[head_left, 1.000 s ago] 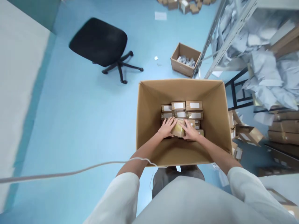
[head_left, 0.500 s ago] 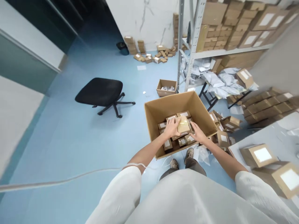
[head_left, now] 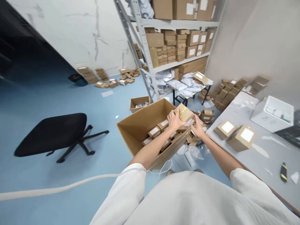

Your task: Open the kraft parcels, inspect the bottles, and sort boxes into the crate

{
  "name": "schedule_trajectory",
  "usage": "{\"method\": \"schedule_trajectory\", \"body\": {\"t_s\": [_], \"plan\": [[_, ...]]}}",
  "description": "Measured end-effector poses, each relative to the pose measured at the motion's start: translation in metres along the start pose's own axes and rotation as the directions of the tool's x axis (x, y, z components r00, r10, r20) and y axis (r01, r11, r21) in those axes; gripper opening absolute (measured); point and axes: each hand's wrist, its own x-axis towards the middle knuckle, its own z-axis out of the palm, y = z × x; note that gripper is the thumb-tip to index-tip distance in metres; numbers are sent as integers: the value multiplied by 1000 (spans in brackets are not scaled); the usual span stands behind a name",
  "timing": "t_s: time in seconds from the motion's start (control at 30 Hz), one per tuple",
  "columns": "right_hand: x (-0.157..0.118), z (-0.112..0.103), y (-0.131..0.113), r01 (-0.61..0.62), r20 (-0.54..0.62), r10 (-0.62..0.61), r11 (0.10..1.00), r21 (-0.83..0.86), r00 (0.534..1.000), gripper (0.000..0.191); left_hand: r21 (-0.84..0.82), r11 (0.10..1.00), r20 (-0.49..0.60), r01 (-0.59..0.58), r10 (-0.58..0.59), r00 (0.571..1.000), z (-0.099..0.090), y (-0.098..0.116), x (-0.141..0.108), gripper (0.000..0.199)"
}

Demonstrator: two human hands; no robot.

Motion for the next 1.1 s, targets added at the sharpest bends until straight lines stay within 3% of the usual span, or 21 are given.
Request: {"method": "schedule_trajectory", "body": {"t_s": [0.2, 0.3, 0.5, 0.73, 0.87, 1.1], "plan": [[-42, -103, 54, -148, -91, 145, 989, -28, 985, 101, -57, 998, 91, 10, -5, 996, 88, 108, -8, 130], [-58, -148, 85, -236, -76, 233, 971, -29, 969, 102, -54, 998, 121, 29, -23, 992, 130, 157, -10, 125], [-79, -210, 126, -319, -19, 319, 948, 5, 947, 89, -12, 998, 130, 56, -54, 990, 186, 226, -1, 127], [-83, -251, 149, -358, -70, 358, 934, 18, 931, 72, 24, 999, 103, 36, -38, 994, 225, 259, 35, 129], [-71, -268, 163, -377, -140, 374, 926, 6, 917, 66, -36, 999, 172, 35, -28, 985, 250, 265, 62, 129], [-41, -290, 187, -475, -269, 463, 880, 26, 844, 71, -146, 989, 270, -3, 43, 962, 296, 283, 104, 135]]}}
